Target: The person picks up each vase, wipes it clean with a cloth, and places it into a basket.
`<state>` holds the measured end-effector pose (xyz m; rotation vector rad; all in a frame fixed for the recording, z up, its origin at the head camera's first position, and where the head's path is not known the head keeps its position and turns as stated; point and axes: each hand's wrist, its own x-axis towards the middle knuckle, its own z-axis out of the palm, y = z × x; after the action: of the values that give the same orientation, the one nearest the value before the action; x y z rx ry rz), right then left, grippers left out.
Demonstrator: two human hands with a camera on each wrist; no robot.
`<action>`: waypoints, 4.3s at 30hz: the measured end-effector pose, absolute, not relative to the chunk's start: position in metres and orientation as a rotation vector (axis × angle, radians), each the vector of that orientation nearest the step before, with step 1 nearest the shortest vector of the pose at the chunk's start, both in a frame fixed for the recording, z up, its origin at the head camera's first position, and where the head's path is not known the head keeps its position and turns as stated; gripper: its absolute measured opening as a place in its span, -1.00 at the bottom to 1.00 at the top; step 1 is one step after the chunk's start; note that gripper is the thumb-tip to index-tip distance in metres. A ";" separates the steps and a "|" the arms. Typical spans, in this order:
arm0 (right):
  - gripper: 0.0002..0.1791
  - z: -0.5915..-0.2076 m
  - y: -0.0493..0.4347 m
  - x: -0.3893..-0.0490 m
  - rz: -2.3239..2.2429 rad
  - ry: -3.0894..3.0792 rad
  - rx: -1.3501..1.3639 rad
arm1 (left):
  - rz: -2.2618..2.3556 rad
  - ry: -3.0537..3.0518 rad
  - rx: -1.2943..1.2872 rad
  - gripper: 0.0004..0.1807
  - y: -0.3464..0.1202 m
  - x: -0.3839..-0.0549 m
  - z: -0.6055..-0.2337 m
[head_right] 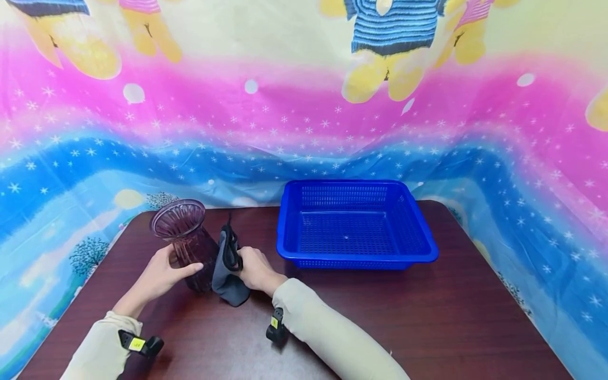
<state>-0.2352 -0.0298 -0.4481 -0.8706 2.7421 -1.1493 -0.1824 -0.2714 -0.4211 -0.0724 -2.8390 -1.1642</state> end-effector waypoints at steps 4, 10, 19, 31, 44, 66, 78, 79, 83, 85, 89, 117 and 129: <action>-0.81 -0.440 -0.031 -0.233 -1.157 2.764 -0.897 | -1.159 -2.844 -0.066 -0.15 -0.271 -0.182 -0.421; -0.89 -0.422 -0.036 -0.231 -1.205 2.771 -0.932 | -1.172 -2.839 -0.070 -0.15 -0.270 -0.181 -0.421; -0.94 -0.392 -0.040 -0.230 -1.264 2.781 -1.038 | -1.188 -2.819 -0.090 -0.27 -0.269 -0.180 -0.422; -0.90 -0.373 -0.041 -0.226 -1.275 2.787 -1.067 | -1.155 -2.832 -0.085 -0.21 -0.268 -0.180 -0.424; -0.80 -0.389 -0.037 -0.228 -1.203 2.797 -1.041 | -1.190 -2.826 -0.094 -0.26 -0.268 -0.179 -0.423; -0.84 -0.437 -0.027 -0.240 -1.070 2.765 -0.924 | -1.176 -2.825 -0.082 -0.23 -0.267 -0.184 -0.423; -0.86 -0.447 -0.025 -0.243 -1.119 2.710 -0.875 | -1.191 -2.834 -0.077 -0.22 -0.265 -0.183 -0.419; -0.85 -0.448 -0.025 -0.243 -1.126 2.710 -0.877 | -1.191 -2.836 -0.071 -0.22 -0.264 -0.182 -0.419; -0.84 -0.448 -0.025 -0.241 -1.138 2.735 -0.884 | -1.183 -2.837 -0.069 -0.22 -0.264 -0.181 -0.418; -0.84 -0.447 -0.025 -0.240 -1.143 2.742 -0.889 | -1.177 -2.840 -0.066 -0.22 -0.264 -0.181 -0.419; -0.87 -0.445 -0.026 -0.239 -1.151 2.753 -0.909 | -1.183 -2.841 -0.058 -0.20 -0.265 -0.181 -0.422; -0.94 -0.375 -0.038 -0.238 -1.366 2.689 -1.054 | -1.187 -2.830 -0.098 -0.25 -0.266 -0.182 -0.423; -0.89 -0.382 -0.037 -0.237 -1.371 2.723 -1.075 | -1.208 -2.822 -0.109 -0.27 -0.267 -0.184 -0.424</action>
<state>-0.2366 -0.0368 -0.3822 -1.0746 2.7229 -1.3713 -0.1840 -0.2671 -0.4245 -0.1089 -2.8218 -1.2082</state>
